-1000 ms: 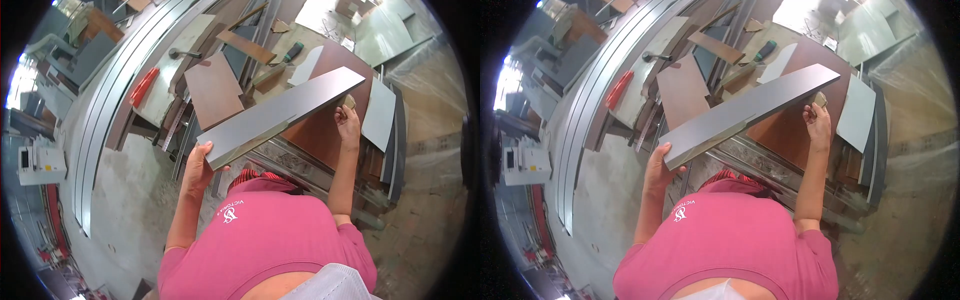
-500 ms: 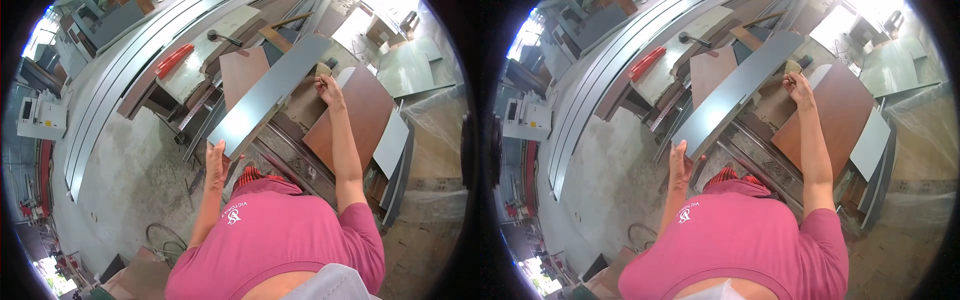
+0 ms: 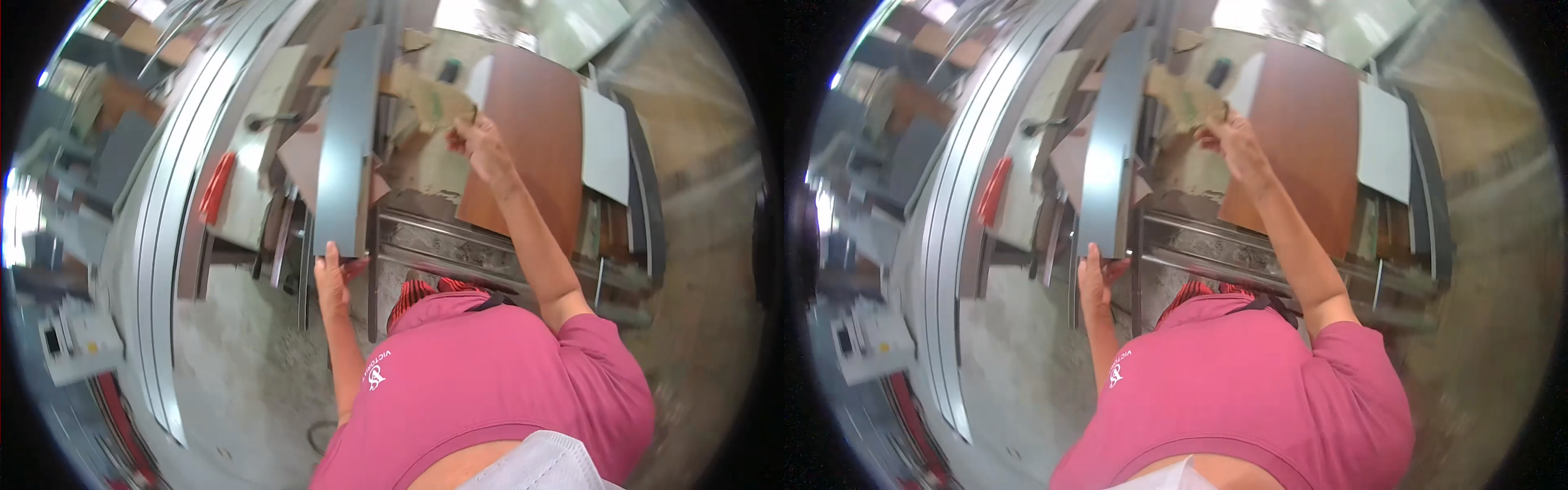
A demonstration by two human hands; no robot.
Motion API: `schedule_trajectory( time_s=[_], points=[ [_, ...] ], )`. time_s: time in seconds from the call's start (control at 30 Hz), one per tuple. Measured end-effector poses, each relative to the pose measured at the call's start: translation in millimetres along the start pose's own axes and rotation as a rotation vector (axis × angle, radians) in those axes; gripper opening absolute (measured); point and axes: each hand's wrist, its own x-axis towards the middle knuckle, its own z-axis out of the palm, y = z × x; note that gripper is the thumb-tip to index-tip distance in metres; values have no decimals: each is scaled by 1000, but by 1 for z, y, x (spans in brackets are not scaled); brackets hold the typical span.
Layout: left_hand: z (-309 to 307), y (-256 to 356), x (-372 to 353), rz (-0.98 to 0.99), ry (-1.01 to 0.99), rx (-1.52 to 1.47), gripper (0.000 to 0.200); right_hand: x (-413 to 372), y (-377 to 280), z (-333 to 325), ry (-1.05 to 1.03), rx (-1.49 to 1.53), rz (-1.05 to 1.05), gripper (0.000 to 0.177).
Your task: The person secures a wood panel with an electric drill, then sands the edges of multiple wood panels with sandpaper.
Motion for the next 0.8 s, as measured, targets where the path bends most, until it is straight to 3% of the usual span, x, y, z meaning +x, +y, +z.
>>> schedule_trajectory(
  time_s=[0.07,0.17,0.27,0.37,0.4,0.47,0.5,0.57,0.63,0.7,0.8],
  points=[
    [-11,10,9,-155,-64,198,44,-36,-8,-3,44,-118,122,25],
    [-12,29,18,-222,-64,478,50,-91,-8,-25,173,-102,143,28],
    [-24,44,27,-247,-183,692,55,-144,-11,-59,344,-178,57,29],
    [-18,76,14,-244,-154,889,53,-191,-22,-102,549,-244,-37,29],
    [-8,88,6,-241,-174,906,53,-205,-26,-114,573,-237,-44,29],
    [19,105,-13,-93,-508,763,45,-227,-38,-139,841,-192,-136,29],
    [38,106,-18,-14,-680,646,37,-234,-42,-151,847,-189,-146,29],
    [103,100,-27,164,-806,666,34,-244,-50,-171,1074,16,-335,33],
    [180,74,-43,171,-843,600,33,-247,-64,-184,1085,118,-394,35],
    [244,26,-44,18,-1094,453,47,-251,-76,-195,1104,225,-475,39],
    [332,-66,-41,-585,-1242,247,59,-260,-83,-204,1125,202,-548,39]
  ],
)
